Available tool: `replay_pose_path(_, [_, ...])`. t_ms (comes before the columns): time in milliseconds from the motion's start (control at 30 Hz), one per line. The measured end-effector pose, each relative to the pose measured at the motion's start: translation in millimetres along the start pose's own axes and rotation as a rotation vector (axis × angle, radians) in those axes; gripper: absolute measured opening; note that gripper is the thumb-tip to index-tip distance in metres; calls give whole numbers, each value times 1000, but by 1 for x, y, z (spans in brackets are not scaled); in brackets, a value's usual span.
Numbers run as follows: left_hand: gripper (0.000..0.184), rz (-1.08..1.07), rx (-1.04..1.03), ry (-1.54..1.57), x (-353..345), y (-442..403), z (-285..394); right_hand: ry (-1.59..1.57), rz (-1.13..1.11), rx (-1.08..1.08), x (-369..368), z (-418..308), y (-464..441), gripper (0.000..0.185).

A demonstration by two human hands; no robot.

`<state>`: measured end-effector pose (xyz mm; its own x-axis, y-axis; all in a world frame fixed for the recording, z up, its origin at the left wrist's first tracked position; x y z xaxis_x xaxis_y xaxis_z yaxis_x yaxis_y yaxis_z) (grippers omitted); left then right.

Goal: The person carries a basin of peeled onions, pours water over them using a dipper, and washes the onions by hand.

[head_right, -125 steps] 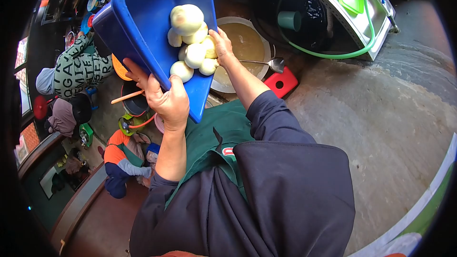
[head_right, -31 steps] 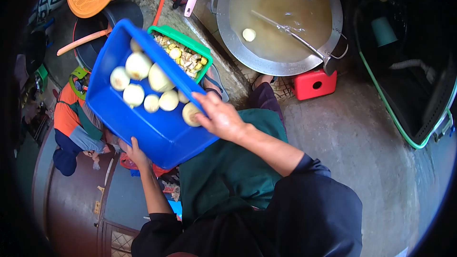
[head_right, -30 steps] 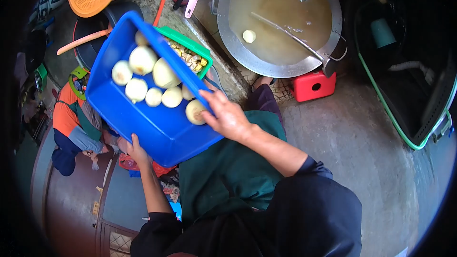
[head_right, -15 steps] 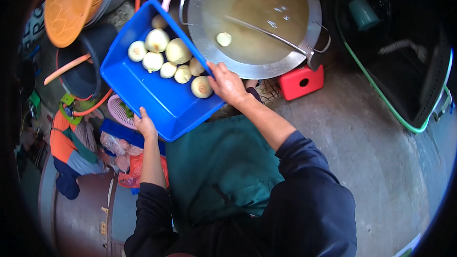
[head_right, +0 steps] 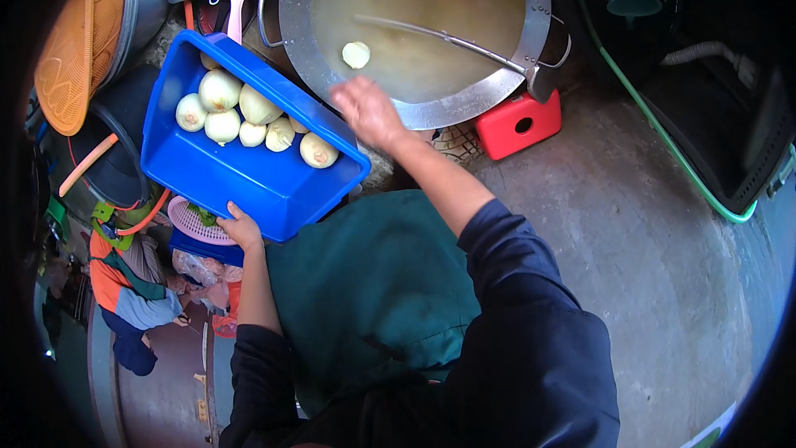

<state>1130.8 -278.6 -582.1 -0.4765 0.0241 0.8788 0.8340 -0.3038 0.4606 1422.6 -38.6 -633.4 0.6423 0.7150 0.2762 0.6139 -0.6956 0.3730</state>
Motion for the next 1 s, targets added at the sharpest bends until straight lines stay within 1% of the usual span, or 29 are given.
replay_pose_path(67, [52, -3, 1, 42, -2, -2, -5, 322, 118, -117, 7, 34, -26, 25])
replay_pose_path(167, [56, -19, -2, 57, -3, -1, -2, 481, 1, -228, 8, 66, -55, 34])
replay_pose_path(267, [58, -9, -20, 4, -2, -3, -10, 533, -151, -373, -4, 72, -73, 44])
replay_pose_path(367, [59, -8, -54, 7, -2, -3, -4, 522, -308, -524, -14, 73, -82, 44])
replay_pose_path(467, [60, -31, -46, 48, -1, 0, -1, 479, -296, -555, -29, 85, -84, 42])
replay_pose_path(600, [58, -26, 2, 67, -1, 2, 4, 493, -397, -537, -39, 99, -87, 39])
replay_pose_path(667, [58, 7, -49, -4, -6, -6, -14, 486, -441, -544, -42, 99, -83, 38])
replay_pose_path(700, [58, 20, -76, -39, -5, -6, -14, 432, -423, -537, -41, 96, -77, 36])
replay_pose_path(767, [58, -5, -48, -19, -2, -4, -11, 336, -370, -521, -33, 87, -62, 33])
replay_pose_path(800, [58, -22, -40, -4, -1, -2, -5, 252, -293, -499, -28, 81, -54, 31])
replay_pose_path(833, [58, 9, -75, 5, -2, -1, -2, 175, -211, -476, -21, 77, -45, 30])
replay_pose_path(867, [56, -16, -32, 43, -1, 1, 0, 105, -127, -452, -11, 74, -35, 30])
replay_pose_path(933, [54, -10, -59, 52, -1, 2, 4, -114, 10, -516, 7, 72, -22, 29])
replay_pose_path(967, [54, -23, -22, 46, -1, 1, 2, -39, 63, -551, 17, 69, -15, 31])
replay_pose_path(1000, [54, -36, 11, 36, 1, 0, 1, -80, 173, -506, 25, 64, -8, 28])
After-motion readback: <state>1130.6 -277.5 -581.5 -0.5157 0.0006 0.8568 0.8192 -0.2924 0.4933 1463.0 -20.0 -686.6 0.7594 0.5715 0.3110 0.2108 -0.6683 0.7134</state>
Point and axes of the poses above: each hand's wrist, its own y-axis away from the middle knuckle, its own x-axis out of the back of the hand, z = x × y, the point moved 2 cm from there along -y, towards the middle knuckle, and after that the axes turned 13 degrees about -z, right-handed, at the moved point
